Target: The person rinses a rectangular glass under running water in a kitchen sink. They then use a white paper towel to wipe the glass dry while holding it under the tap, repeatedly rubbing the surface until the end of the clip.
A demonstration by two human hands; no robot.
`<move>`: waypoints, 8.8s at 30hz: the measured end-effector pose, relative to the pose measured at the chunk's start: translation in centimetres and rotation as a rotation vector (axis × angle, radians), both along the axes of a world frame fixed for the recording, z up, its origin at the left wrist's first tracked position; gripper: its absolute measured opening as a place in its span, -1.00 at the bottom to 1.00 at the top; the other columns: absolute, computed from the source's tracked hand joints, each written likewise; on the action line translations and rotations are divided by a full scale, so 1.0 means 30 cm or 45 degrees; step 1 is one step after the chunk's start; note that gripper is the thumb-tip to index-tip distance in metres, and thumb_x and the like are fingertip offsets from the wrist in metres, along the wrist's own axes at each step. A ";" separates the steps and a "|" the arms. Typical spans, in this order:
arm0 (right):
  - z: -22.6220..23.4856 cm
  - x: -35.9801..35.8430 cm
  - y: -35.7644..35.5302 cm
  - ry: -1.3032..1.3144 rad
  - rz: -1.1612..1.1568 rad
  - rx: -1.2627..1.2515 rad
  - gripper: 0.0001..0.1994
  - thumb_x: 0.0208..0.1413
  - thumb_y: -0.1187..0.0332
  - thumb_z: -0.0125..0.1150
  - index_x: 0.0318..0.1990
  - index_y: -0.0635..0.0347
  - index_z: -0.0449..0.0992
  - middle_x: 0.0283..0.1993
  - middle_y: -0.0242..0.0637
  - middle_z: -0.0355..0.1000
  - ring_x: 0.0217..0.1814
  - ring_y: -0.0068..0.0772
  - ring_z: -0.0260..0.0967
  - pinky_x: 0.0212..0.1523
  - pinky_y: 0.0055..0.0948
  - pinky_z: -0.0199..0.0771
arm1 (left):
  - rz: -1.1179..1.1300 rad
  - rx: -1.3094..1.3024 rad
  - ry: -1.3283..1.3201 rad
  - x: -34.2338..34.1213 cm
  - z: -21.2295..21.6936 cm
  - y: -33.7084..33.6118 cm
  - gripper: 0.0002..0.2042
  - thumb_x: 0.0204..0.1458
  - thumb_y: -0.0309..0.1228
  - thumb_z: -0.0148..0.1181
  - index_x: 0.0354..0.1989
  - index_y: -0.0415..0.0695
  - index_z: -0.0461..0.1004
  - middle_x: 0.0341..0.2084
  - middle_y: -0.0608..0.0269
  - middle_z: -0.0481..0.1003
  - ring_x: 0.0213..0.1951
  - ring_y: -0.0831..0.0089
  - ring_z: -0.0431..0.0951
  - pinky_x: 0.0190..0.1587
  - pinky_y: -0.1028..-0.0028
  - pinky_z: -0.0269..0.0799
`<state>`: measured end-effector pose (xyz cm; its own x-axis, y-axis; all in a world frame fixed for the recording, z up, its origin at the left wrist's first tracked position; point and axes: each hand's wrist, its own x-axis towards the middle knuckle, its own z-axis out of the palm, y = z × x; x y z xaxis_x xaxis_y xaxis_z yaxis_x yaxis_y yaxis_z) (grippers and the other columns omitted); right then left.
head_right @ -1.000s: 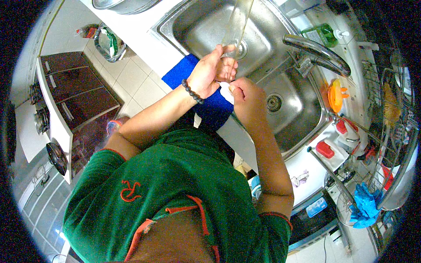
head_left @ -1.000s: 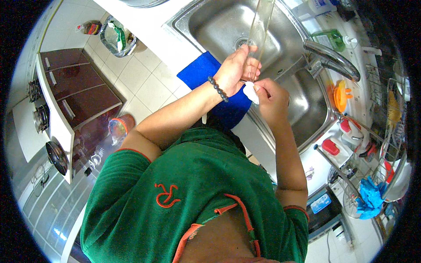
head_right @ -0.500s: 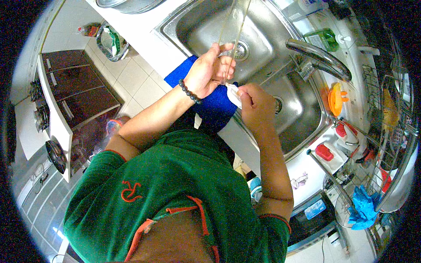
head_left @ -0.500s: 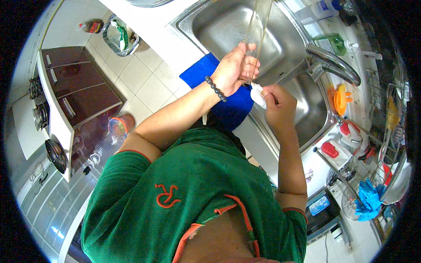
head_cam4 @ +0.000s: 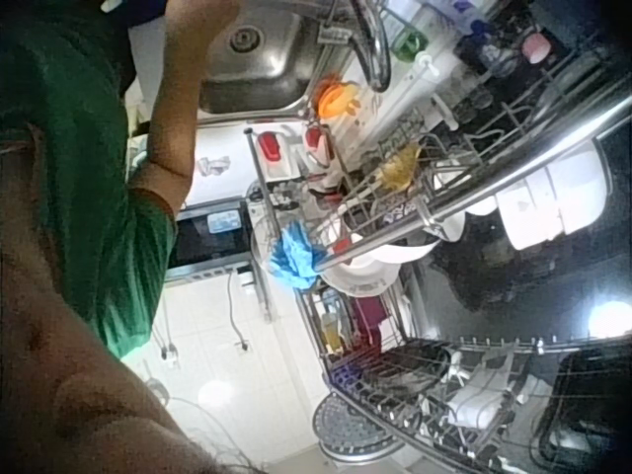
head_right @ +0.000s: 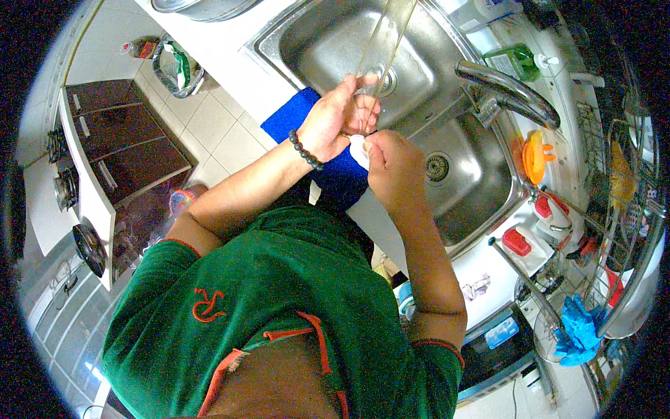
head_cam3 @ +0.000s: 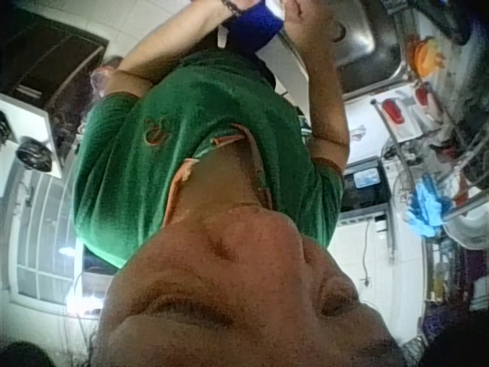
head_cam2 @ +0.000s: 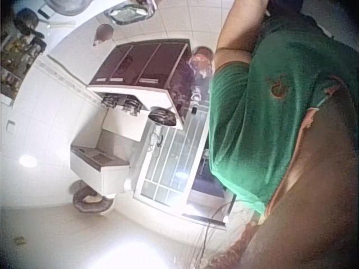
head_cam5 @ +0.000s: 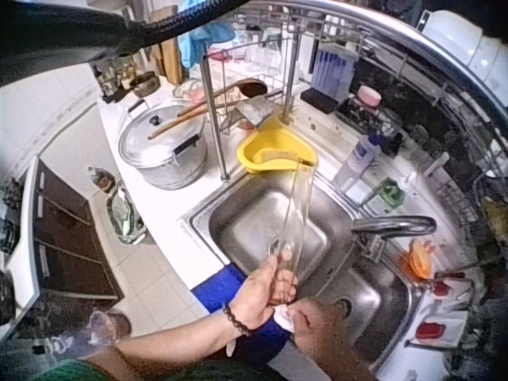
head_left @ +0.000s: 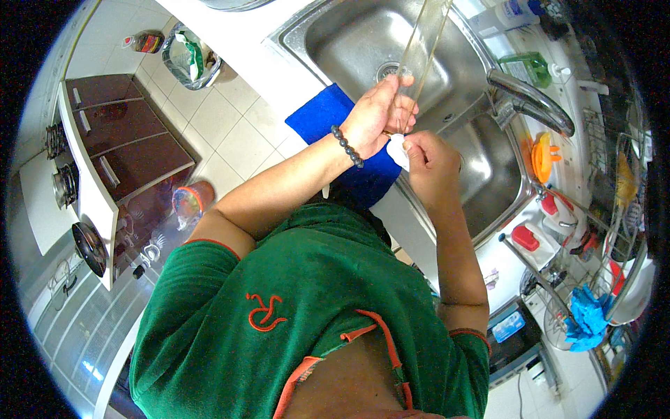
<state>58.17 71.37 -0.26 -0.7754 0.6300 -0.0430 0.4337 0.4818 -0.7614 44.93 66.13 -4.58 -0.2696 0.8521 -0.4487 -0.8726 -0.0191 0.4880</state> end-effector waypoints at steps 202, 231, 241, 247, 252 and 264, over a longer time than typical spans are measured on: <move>-0.164 0.050 0.065 0.065 0.087 -1.017 -0.84 0.08 0.46 -0.02 -0.53 0.28 0.31 -0.60 -0.53 0.17 -0.53 -0.70 0.10 -0.52 -0.60 0.13 | -0.312 0.072 0.224 -0.147 -0.018 0.034 -0.52 0.19 -0.06 -0.21 0.10 -0.21 0.20 -0.44 0.28 0.39 -0.52 0.54 0.41 -0.48 0.55 0.41; -0.133 -0.037 0.013 0.084 -0.110 -1.614 -0.92 0.07 0.49 0.00 -0.38 0.21 0.44 -0.49 -0.56 0.32 -0.50 -0.74 0.22 -0.48 -0.69 0.18 | -0.384 0.081 0.285 -0.102 -0.048 0.024 -0.51 0.18 -0.06 -0.19 0.06 -0.26 0.24 -0.43 0.23 0.42 -0.52 0.53 0.39 -0.48 0.57 0.35; -0.181 -0.023 0.041 0.273 0.231 -1.285 -0.89 0.10 0.47 -0.01 -0.38 0.30 0.43 -0.47 -0.53 0.33 -0.45 -0.75 0.21 -0.44 -0.67 0.22 | -0.398 0.137 0.228 -0.122 -0.021 0.028 -0.52 0.19 -0.09 -0.21 0.09 -0.25 0.22 -0.43 0.22 0.41 -0.52 0.49 0.41 -0.48 0.54 0.38; -0.159 -0.024 0.067 0.194 0.251 -1.357 -0.85 0.11 0.44 -0.03 -0.40 0.29 0.44 -0.50 -0.55 0.33 -0.47 -0.76 0.22 -0.46 -0.69 0.20 | -0.363 0.119 0.322 -0.112 -0.015 0.038 -0.53 0.20 -0.10 -0.21 0.10 -0.24 0.21 -0.45 0.21 0.40 -0.54 0.49 0.39 -0.49 0.52 0.39; -0.207 0.050 0.104 -0.017 0.110 -1.343 -0.82 0.12 0.41 -0.06 -0.44 0.26 0.45 -0.56 -0.56 0.30 -0.52 -0.77 0.16 -0.51 -0.69 0.15 | -0.301 0.005 0.516 -0.177 -0.029 0.035 -0.52 0.21 -0.09 -0.26 0.11 -0.24 0.17 -0.47 0.21 0.39 -0.55 0.52 0.37 -0.49 0.53 0.38; -0.069 0.004 0.041 0.019 0.080 -0.339 -0.90 0.01 0.45 0.04 -0.41 0.29 0.44 -0.56 -0.07 0.37 -0.53 -0.24 0.37 -0.47 -0.37 0.31 | -0.160 -0.088 0.184 -0.155 -0.041 0.031 -0.54 0.19 -0.06 -0.23 0.04 -0.20 0.24 -0.49 0.25 0.43 -0.53 0.49 0.41 -0.47 0.54 0.36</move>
